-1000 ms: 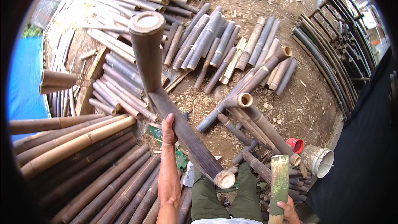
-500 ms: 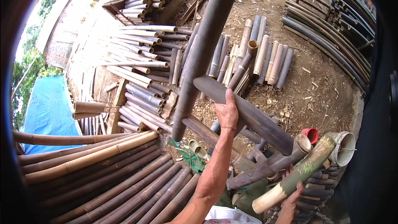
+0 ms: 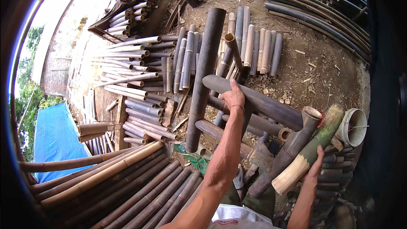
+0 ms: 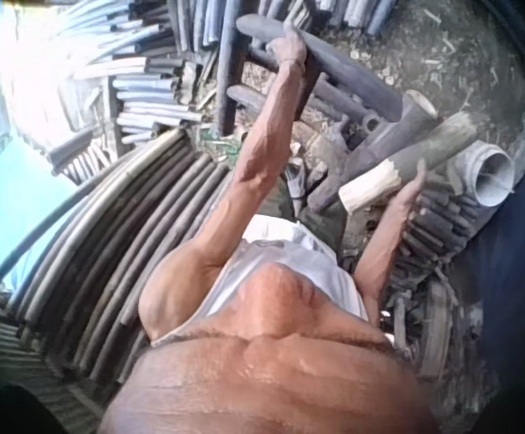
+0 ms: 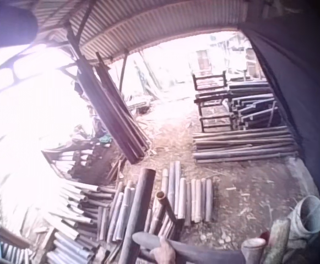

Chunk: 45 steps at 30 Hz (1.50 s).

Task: The person assembles a bamboo chair frame by inserting a bamboo segment into the pre-drilled holes of a partially constructed base.

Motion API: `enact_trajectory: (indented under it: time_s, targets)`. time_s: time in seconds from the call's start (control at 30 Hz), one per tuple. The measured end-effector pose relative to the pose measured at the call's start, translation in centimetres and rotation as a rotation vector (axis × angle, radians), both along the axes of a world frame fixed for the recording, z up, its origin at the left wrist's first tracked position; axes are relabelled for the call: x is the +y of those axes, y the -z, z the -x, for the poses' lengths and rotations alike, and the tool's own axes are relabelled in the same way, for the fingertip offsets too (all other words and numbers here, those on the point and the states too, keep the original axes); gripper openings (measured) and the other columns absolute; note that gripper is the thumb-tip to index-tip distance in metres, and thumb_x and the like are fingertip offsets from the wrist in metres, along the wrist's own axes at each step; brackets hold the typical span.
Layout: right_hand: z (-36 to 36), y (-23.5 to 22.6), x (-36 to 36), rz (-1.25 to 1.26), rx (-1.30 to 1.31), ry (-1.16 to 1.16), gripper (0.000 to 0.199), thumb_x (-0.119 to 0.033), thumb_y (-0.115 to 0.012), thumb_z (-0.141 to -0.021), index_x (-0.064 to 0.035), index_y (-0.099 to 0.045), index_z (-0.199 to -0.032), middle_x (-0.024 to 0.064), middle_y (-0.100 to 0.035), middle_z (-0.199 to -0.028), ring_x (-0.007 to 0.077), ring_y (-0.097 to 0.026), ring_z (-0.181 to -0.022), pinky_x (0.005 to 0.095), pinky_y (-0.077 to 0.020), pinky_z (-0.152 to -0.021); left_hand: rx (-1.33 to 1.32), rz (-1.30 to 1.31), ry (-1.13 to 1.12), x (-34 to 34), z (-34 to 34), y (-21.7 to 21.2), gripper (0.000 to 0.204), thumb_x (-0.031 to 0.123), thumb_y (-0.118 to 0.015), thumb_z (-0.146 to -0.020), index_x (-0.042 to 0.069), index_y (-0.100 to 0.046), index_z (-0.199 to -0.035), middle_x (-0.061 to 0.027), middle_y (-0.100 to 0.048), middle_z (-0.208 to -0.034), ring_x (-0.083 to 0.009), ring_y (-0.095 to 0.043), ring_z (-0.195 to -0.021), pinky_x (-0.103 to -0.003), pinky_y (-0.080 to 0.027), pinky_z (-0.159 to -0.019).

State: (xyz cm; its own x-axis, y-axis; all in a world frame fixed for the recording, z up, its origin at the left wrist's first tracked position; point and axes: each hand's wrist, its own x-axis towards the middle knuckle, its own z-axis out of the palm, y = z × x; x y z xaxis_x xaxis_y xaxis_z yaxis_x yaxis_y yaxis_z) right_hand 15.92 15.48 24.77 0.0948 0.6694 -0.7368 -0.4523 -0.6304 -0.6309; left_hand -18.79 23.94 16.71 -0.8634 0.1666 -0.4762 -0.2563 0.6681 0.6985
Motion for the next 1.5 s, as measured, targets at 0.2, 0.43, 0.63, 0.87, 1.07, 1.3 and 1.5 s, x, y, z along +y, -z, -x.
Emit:
enact_trajectory:
  time_s: [0.2,0.43,0.63,0.87,1.07,1.3,1.5]
  targets:
    - [-0.4,4.2,4.0,0.032,0.036,-0.026,0.057,-0.057,-0.064,-0.087,-0.0093,-0.059,-0.118,0.0051,-0.063,-0.096,0.0214,-0.064,-0.085,0.0373,-0.0532,-0.078,-0.016,0.114,0.085,3.0,-0.8,3.5,0.102,0.067,-0.056,-0.091,-0.028,-0.028,-0.119,-0.0423,-0.055,-0.120,-0.0450,-0.060,-0.117,-0.040,-0.049,-0.099]
    - [1.0,10.0,6.2,0.082,0.153,-0.050,0.052,-0.052,-0.066,-0.087,-0.0105,-0.058,-0.117,0.0047,-0.061,-0.095,0.0203,-0.063,-0.083,0.0360,-0.0528,-0.076,0.067,-0.133,0.413,-2.2,4.8,9.0,0.064,0.044,-0.069,-0.091,-0.013,-0.052,-0.115,-0.0165,-0.063,-0.093,-0.0262,-0.065,-0.086,-0.039,-0.056,-0.075]
    - [-1.9,9.4,4.8,0.079,0.152,0.064,0.057,-0.052,-0.065,-0.088,-0.0049,-0.059,-0.120,0.0043,-0.062,-0.095,0.0198,-0.062,-0.086,0.0355,-0.0521,-0.078,0.910,0.304,0.794,-8.6,11.9,2.4,0.092,0.048,-0.083,-0.076,-0.002,-0.046,-0.143,-0.0264,-0.058,-0.131,-0.0345,-0.055,-0.126,-0.043,-0.045,-0.105]
    - [-4.5,6.9,-9.0,0.116,-0.016,0.076,0.078,-0.054,-0.055,-0.091,-0.0003,-0.042,-0.145,0.0152,-0.055,-0.142,0.0276,-0.055,-0.116,0.0388,-0.0474,-0.095,-0.171,-0.086,0.898,-10.5,21.3,6.9,0.078,0.042,-0.089,-0.066,0.000,-0.063,-0.126,-0.0128,-0.072,-0.111,-0.0194,-0.068,-0.099,-0.035,-0.053,-0.092]
    - [-1.1,6.0,-19.9,0.269,0.009,0.218,0.068,-0.051,-0.056,-0.092,-0.0003,-0.053,-0.136,0.0109,-0.062,-0.126,0.0237,-0.060,-0.108,0.0367,-0.0490,-0.092,0.075,0.079,0.895,-11.3,21.9,5.7,0.083,0.052,-0.085,-0.066,-0.003,-0.062,-0.124,-0.0211,-0.072,-0.108,-0.0321,-0.070,-0.101,-0.041,-0.053,-0.089]
    - [-0.1,6.3,-20.5,0.387,-0.009,0.240,0.055,-0.048,-0.059,-0.091,-0.0031,-0.060,-0.124,0.0075,-0.065,-0.105,0.0234,-0.064,-0.093,0.0376,-0.0528,-0.081,0.429,0.280,0.928,-13.6,20.2,6.8,0.096,0.050,-0.084,-0.069,-0.001,-0.045,-0.140,-0.0273,-0.067,-0.116,-0.0411,-0.066,-0.107,-0.047,-0.052,-0.091]
    - [-2.8,3.9,-17.5,0.334,-0.037,0.134,0.048,-0.042,-0.061,-0.091,-0.0023,-0.058,-0.118,0.0119,-0.067,-0.102,0.0272,-0.069,-0.079,0.0414,-0.0583,-0.069,0.141,0.086,1.069,-8.6,21.7,4.9,0.120,0.068,-0.079,-0.071,-0.007,-0.027,-0.150,-0.0329,-0.053,-0.137,-0.0413,-0.053,-0.129,-0.044,-0.043,-0.107]
